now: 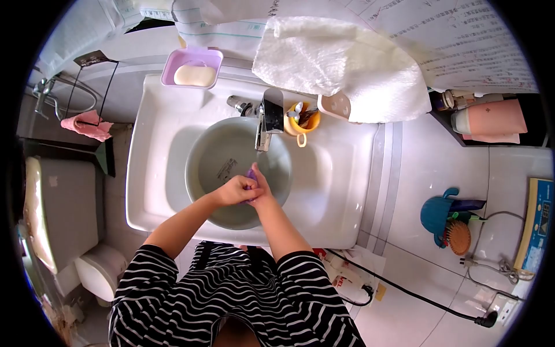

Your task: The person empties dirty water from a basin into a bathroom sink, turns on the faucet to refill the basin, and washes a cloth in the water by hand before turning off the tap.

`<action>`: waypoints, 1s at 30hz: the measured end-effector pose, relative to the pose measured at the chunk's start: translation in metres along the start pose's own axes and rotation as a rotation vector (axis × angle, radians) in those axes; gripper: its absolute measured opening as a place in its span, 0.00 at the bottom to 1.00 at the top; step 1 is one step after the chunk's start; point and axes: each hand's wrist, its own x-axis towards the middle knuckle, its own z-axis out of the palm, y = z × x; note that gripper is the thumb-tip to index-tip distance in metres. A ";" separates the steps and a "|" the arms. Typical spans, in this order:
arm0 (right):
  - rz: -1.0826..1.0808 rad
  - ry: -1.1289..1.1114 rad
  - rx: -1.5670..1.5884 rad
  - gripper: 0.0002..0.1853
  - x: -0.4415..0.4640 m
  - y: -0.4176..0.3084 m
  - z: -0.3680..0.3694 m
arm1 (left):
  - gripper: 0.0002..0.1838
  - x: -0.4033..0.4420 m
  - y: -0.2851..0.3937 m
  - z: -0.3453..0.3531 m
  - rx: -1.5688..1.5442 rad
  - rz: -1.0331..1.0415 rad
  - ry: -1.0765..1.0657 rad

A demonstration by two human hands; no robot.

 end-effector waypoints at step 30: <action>-0.539 0.662 -0.664 0.28 -0.005 0.008 0.019 | 0.33 0.007 -0.058 -0.032 0.806 -0.308 0.809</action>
